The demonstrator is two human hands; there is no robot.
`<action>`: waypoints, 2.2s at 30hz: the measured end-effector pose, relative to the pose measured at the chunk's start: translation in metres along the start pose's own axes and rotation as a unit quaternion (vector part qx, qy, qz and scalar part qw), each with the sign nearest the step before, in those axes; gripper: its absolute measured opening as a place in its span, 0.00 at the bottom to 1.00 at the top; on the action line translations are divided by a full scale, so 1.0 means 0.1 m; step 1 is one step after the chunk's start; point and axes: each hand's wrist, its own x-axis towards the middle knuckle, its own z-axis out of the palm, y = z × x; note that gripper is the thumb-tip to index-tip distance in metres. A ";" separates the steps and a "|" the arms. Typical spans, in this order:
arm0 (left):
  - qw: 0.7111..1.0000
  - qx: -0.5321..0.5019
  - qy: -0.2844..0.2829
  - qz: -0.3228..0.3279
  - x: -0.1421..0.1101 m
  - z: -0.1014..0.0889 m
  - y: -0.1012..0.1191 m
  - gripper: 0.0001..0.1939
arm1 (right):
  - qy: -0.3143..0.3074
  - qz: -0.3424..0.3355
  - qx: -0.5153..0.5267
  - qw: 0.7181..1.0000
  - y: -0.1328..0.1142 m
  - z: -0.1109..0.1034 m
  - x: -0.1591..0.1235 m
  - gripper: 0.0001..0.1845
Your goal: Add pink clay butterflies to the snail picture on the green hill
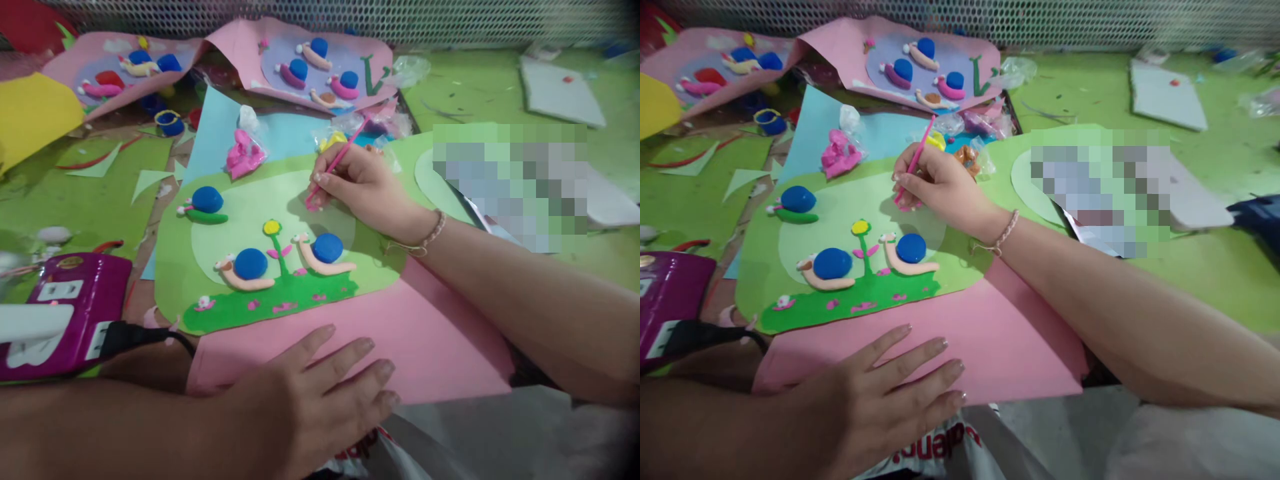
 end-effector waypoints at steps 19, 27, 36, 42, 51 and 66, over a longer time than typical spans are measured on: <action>1.000 0.003 -0.009 0.005 -0.01 0.01 0.00 0.23 | -0.008 -0.009 0.029 0.999 0.00 0.00 0.00 0.07; 1.000 0.009 -0.001 0.004 0.00 0.00 0.01 0.23 | -0.012 0.001 0.035 0.999 0.02 0.00 0.01 0.07; 1.000 0.006 -0.007 0.003 0.00 0.01 0.01 0.23 | -0.010 0.002 0.037 0.999 -0.02 0.01 -0.01 0.07; 1.000 0.008 -0.004 0.004 -0.01 0.02 0.01 0.23 | 0.002 -0.055 0.017 0.998 0.02 -0.01 -0.02 0.06; 1.000 0.005 -0.010 0.009 -0.01 0.00 0.00 0.23 | -0.057 -0.322 -0.449 0.831 0.07 -0.19 -0.02 0.14; 1.000 0.006 -0.020 0.010 0.00 0.00 0.00 0.24 | -0.063 -0.306 -0.386 0.868 0.12 -0.14 -0.03 0.14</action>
